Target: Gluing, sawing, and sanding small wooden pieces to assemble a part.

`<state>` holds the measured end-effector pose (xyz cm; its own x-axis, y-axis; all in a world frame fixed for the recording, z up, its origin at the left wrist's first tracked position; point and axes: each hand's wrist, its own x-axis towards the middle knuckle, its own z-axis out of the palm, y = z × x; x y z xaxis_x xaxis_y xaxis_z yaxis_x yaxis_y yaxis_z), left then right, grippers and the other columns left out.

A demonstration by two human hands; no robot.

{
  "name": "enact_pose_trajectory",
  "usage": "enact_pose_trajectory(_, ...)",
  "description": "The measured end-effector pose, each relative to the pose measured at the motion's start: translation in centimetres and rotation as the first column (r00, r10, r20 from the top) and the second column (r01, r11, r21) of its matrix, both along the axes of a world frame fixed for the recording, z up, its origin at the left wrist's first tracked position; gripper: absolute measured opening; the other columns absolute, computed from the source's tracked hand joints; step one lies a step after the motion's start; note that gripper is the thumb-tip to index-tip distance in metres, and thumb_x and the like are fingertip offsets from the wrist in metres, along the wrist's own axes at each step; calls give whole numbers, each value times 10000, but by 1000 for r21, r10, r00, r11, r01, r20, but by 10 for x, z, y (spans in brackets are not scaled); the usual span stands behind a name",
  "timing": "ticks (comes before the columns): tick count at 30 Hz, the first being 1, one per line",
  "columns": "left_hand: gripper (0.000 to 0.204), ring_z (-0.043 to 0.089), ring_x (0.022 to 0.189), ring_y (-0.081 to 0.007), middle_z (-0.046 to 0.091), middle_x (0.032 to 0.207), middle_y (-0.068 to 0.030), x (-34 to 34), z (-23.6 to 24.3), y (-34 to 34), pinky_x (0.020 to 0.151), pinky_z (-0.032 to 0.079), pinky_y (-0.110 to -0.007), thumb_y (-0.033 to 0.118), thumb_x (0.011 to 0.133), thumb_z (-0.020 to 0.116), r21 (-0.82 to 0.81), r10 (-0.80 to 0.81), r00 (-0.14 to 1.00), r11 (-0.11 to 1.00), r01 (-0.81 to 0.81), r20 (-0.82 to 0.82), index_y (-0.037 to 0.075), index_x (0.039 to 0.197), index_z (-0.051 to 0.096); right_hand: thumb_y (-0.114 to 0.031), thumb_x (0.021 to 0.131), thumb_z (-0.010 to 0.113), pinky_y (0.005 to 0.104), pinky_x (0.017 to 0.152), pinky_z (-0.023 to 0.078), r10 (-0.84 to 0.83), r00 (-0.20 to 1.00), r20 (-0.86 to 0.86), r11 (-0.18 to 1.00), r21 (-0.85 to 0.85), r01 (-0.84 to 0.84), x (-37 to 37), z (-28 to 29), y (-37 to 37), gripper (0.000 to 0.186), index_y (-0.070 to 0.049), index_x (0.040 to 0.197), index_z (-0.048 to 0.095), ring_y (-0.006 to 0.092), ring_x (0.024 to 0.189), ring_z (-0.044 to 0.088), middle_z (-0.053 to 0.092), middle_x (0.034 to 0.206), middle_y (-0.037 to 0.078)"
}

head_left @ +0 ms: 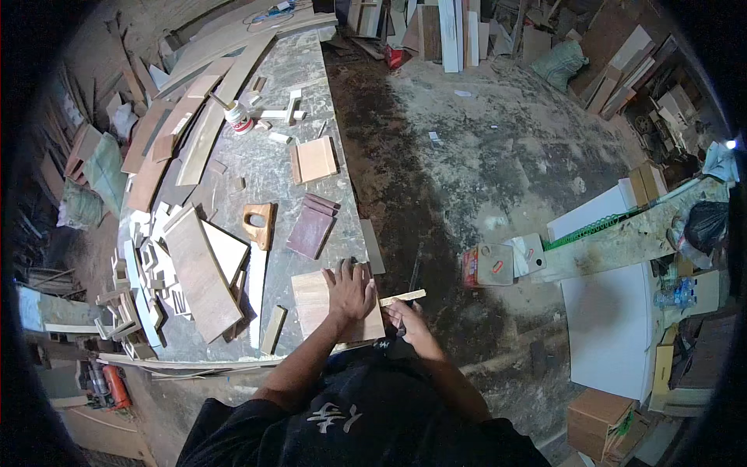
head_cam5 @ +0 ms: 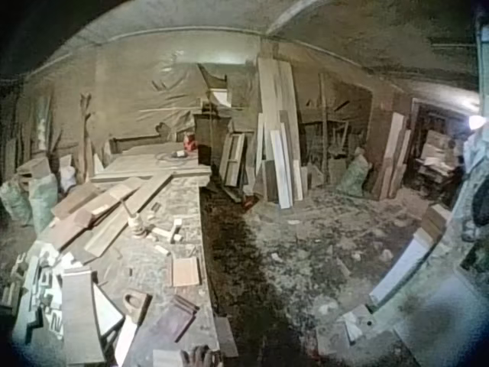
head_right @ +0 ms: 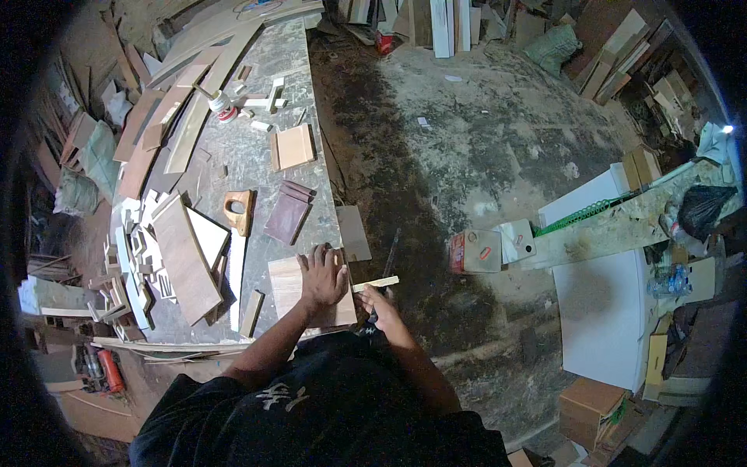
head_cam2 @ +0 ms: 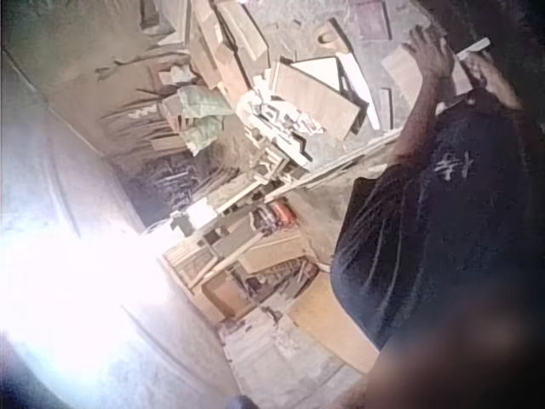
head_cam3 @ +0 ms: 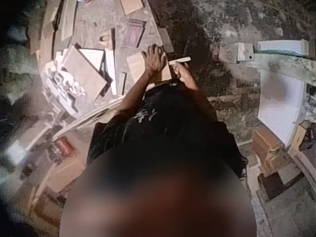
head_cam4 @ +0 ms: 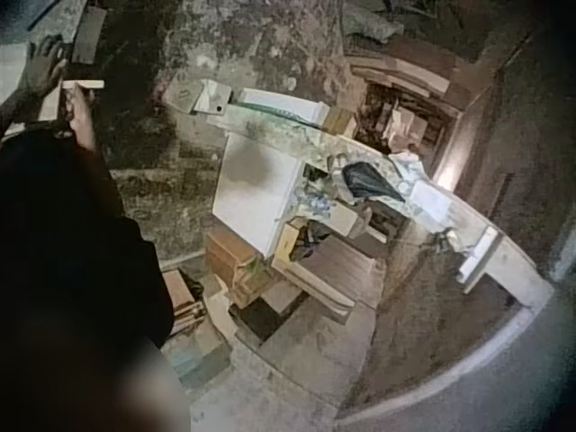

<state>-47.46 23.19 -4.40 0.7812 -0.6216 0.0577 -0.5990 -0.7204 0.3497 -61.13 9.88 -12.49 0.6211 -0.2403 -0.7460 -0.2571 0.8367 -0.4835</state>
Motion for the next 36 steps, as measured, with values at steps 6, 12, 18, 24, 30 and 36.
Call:
enact_pose_trajectory(6,653,261,1445,-481,346,1529,-281,0,5,1,1131,48,-745,467,975,403,50,28,993,999,-22,-112,29,1461,398,-175,945,709,348,832,586,59,996,69,997,37,-62,-6,6,-9,199,-28,1048,622,244,985,710,705,1022,123)
enact_pose_trajectory(12,711,233,1463,-483,309,1563,-268,0,4,7,1135,71,-736,464,951,422,92,88,992,993,-80,-93,26,1507,361,-159,957,694,404,893,592,23,992,124,998,52,-30,-1,21,-1,211,-4,1069,605,282,999,708,700,1041,156)
enact_pose_trajectory(18,717,265,1443,-475,346,1537,-256,2,6,5,1126,127,-728,462,920,452,84,80,993,994,-73,-85,51,1503,378,-161,955,695,393,869,592,-4,997,83,998,70,-2,1,28,2,216,-3,1079,615,287,995,709,701,1041,152)
enact_pose_trajectory(24,726,274,1444,-456,345,1541,-243,4,0,8,1126,130,-724,462,915,458,97,88,993,992,-81,-73,69,1517,359,-144,964,673,399,859,597,22,998,55,997,73,-26,2,26,4,257,19,1141,584,301,994,712,687,1084,187)
enact_pose_trajectory(30,729,269,1454,-444,316,1582,-220,5,2,3,1137,122,-710,467,916,452,156,99,990,984,-83,-97,107,1540,343,-171,975,663,390,780,616,-54,998,-15,993,-107,52,-3,39,14,324,44,1168,518,293,944,717,667,1109,196)
enact_pose_trajectory(36,742,263,1471,-425,312,1594,-206,5,-3,-2,1149,102,-703,488,918,429,183,92,995,980,-82,-47,135,1561,319,-343,975,660,369,549,493,-183,919,-350,926,-375,42,-58,25,15,372,10,1072,596,203,680,637,669,923,137)
